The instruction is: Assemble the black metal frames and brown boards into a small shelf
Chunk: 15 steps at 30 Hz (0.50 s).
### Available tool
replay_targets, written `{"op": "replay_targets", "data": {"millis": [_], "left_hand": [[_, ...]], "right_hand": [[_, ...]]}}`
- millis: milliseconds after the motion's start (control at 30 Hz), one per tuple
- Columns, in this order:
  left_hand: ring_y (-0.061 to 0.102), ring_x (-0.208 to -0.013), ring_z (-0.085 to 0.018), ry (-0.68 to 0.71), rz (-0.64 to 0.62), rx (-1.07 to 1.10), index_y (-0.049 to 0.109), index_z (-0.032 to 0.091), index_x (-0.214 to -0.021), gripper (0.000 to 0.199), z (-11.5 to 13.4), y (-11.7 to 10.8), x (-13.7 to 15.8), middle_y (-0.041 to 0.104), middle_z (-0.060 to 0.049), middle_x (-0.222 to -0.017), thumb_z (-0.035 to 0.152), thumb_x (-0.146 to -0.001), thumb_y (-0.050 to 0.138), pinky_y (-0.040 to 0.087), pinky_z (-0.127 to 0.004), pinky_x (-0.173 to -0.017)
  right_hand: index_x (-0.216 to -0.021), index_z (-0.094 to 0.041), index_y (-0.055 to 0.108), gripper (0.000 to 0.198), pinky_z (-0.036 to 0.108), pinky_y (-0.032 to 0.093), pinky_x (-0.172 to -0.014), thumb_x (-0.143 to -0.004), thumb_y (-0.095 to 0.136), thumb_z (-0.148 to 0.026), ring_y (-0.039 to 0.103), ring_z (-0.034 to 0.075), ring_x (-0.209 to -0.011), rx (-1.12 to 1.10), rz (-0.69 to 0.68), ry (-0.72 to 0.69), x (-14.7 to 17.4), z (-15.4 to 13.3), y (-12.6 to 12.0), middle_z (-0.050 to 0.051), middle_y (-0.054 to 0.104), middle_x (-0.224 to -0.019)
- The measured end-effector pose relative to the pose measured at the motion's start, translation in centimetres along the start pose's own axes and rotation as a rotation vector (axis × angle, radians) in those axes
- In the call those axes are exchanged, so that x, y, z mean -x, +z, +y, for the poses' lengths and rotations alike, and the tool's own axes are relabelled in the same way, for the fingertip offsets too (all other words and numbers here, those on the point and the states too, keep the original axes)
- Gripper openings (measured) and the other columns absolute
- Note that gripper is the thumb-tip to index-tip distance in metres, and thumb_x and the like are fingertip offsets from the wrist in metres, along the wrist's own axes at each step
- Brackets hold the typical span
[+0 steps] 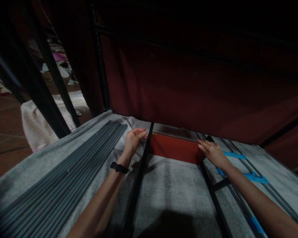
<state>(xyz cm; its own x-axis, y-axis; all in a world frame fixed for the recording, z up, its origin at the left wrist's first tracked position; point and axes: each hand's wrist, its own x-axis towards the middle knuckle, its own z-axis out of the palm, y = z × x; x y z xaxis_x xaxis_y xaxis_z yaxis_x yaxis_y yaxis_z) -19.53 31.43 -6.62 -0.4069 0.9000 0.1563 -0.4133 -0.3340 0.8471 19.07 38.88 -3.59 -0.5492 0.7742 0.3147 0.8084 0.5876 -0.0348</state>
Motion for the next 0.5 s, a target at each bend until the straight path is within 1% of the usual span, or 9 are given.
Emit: {"op": "replay_targets", "data": {"millis": [133,300,433,500], "left_hand": [[0.063,-0.059,-0.013,-0.012,0.005,-0.041,0.068,0.013,-0.082,0.035,0.08,-0.02,-0.03,0.069,-0.004,-0.067,0.031,-0.058,0.086,0.05,-0.025,-0.063],[0.063,-0.059,-0.012,-0.014,0.038,-0.089,0.068,0.012,-0.083,0.04,0.12,0.2,-0.18,0.069,-0.004,-0.068,0.032,-0.055,0.087,0.05,-0.024,-0.063],[0.063,-0.061,-0.011,-0.038,0.028,-0.063,0.067,0.011,-0.084,0.042,0.21,0.33,-0.25,0.069,-0.003,-0.069,0.03,-0.053,0.088,0.05,-0.022,-0.063],[0.063,-0.062,-0.011,-0.051,0.035,-0.049,0.066,0.012,-0.083,0.041,0.28,0.49,-0.2,0.068,-0.003,-0.069,0.03,-0.052,0.087,0.05,-0.022,-0.063]], "right_hand": [[-0.136,-0.021,0.057,0.05,0.044,0.05,-0.099,-0.099,0.033,-0.043,0.063,0.026,-0.114,-0.008,0.001,-0.008,-0.08,-0.24,0.0,0.011,0.068,-0.123],[-0.135,-0.017,0.057,0.049,0.043,0.049,-0.099,-0.101,0.031,-0.04,0.063,0.026,-0.112,-0.012,-0.01,-0.009,-0.14,-0.84,-0.35,0.013,0.068,-0.122],[-0.134,-0.021,0.058,0.045,0.04,0.047,-0.101,-0.1,0.034,-0.039,0.059,0.025,-0.119,-0.018,0.009,-0.03,-0.05,-0.98,-0.39,0.01,0.064,-0.129],[-0.133,-0.022,0.059,0.044,0.04,0.047,-0.099,-0.101,0.035,-0.039,0.06,0.025,-0.117,0.004,0.01,-0.005,0.01,-1.0,-0.38,0.01,0.066,-0.127]]}}
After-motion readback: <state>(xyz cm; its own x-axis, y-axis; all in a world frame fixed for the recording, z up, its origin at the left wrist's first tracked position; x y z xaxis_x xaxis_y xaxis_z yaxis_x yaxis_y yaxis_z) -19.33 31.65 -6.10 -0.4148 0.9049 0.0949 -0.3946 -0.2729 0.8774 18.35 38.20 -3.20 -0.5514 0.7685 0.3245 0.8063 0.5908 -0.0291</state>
